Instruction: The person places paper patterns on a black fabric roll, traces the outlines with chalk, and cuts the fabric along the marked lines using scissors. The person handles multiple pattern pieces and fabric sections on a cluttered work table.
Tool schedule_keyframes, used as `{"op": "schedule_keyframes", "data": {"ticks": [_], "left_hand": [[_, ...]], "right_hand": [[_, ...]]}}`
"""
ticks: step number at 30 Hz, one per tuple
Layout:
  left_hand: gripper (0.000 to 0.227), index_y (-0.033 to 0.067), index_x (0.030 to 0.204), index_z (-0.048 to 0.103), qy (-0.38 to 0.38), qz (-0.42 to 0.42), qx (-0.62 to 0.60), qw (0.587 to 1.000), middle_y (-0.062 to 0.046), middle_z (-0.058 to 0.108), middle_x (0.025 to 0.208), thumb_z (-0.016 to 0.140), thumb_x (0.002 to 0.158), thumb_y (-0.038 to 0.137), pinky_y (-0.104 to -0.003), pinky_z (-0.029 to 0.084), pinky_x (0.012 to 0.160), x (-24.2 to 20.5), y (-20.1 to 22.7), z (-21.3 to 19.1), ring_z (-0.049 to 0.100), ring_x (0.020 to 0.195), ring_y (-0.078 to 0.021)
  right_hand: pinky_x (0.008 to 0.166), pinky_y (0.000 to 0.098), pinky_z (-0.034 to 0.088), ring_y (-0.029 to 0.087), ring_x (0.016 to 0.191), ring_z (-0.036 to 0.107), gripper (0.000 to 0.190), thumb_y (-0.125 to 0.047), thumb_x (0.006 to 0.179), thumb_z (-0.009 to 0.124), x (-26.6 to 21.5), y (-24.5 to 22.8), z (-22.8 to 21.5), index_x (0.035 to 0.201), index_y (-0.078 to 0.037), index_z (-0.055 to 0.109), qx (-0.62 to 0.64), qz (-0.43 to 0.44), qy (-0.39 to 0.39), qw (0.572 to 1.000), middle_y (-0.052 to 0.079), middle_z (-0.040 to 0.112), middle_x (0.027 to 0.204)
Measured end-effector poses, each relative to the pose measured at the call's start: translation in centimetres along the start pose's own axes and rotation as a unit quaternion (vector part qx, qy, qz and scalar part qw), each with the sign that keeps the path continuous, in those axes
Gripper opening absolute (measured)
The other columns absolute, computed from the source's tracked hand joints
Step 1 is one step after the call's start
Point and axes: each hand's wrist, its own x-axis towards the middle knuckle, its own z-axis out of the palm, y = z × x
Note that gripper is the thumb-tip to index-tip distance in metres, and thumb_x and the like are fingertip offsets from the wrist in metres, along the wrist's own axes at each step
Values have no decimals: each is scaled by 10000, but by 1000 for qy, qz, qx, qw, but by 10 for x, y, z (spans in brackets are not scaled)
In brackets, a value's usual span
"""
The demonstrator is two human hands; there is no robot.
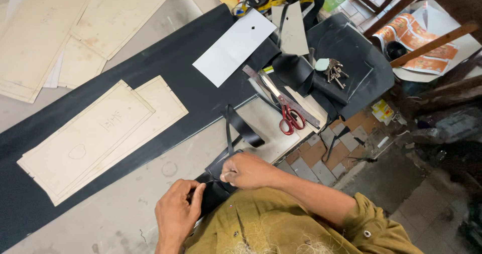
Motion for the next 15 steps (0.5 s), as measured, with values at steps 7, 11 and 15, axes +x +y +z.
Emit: {"op": "schedule_keyframes", "data": {"ticks": [7, 11, 15], "left_hand": [[89, 40, 875, 734, 0, 92, -142, 986, -101, 694, 775, 766, 833, 112, -334, 511, 596, 10, 15, 21, 664, 626, -255], [97, 28, 943, 741, -38, 107, -145, 983, -108, 711, 828, 720, 869, 88, -330, 522, 642, 24, 9, 26, 681, 698, -265], [101, 65, 921, 785, -24, 65, -135, 988, -85, 762, 848, 737, 857, 128, -314, 536, 638, 29, 6, 20, 731, 716, -247]], "right_hand": [[670, 341, 542, 177, 697, 717, 267, -282, 871, 690, 33, -4, 15, 904, -31, 773, 87, -48, 97, 990, 69, 738, 739], [649, 303, 512, 112, 697, 644, 201, -183, 915, 657, 55, 27, 30, 907, -12, 762, 198, -85, 74, 974, 22, 706, 743], [622, 286, 456, 91, 693, 541, 193, -93, 978, 601, 57, 46, 36, 923, 12, 753, 225, -105, 39, 968, 30, 630, 753]]}}
